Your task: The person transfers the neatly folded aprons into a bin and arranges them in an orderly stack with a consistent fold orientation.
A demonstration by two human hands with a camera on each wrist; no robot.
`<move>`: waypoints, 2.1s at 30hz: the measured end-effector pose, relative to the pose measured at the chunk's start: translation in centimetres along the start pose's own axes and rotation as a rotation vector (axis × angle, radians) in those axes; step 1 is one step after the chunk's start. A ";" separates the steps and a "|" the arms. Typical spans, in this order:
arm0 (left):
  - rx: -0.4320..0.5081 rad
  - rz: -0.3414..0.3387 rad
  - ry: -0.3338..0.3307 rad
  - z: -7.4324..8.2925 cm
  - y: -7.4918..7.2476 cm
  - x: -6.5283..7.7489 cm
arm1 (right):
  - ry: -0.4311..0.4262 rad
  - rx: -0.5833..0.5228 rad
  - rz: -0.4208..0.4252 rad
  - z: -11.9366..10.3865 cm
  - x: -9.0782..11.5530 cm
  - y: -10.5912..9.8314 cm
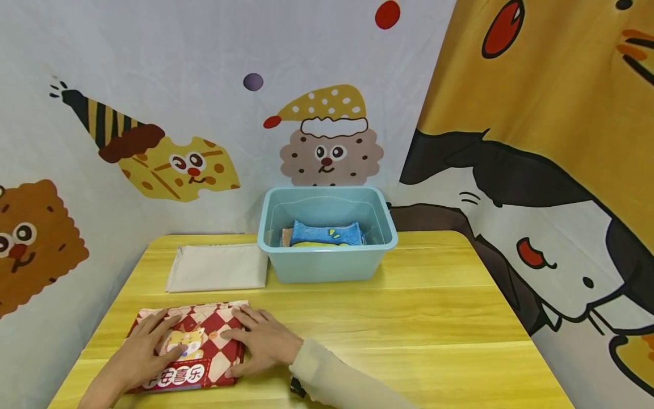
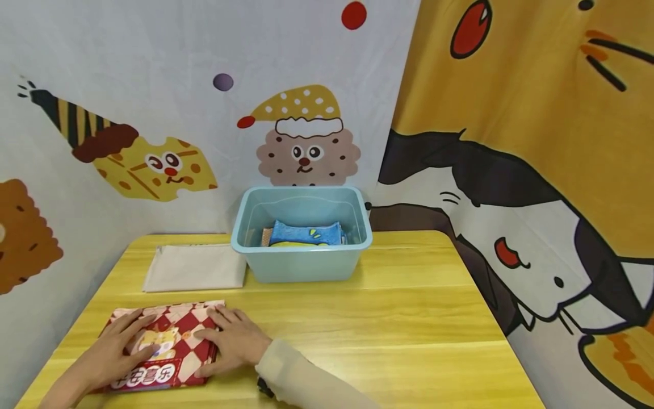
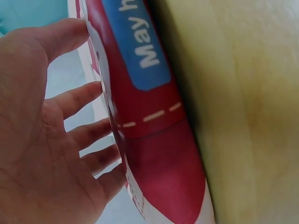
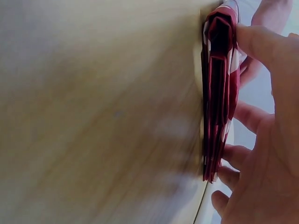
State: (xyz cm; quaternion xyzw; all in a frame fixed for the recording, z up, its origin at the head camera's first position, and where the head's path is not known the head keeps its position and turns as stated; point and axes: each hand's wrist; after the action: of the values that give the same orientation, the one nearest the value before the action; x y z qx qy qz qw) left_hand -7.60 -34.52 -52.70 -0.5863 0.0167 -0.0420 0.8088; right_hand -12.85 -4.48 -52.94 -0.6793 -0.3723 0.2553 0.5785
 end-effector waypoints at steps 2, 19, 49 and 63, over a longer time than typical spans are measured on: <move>0.002 0.002 -0.003 0.0 0.1 0.1 | 0.003 0.013 0.001 0.0 0.0 0.1; -0.003 0.006 -0.009 0.6 0.1 -0.2 | 0.001 0.018 0.006 0.2 0.2 -0.1; -0.014 0.023 0.045 5.5 1.0 -1.6 | 0.027 -0.089 0.058 3.7 4.0 -0.2; -0.047 0.039 0.098 7.9 1.8 -2.7 | 0.027 -0.158 0.081 5.9 6.2 -0.1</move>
State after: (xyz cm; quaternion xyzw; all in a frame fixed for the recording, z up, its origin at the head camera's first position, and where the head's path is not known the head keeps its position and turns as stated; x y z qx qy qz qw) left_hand -9.59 -26.25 -52.06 -0.6019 0.0688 -0.0543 0.7938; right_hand -13.80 4.04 -53.51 -0.7408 -0.3556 0.2391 0.5173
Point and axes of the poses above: each hand's wrist, its own x-axis away from the middle knuckle, its own y-axis out of the palm, z = x × y, and after that the axes turned 6 degrees about z, right-handed
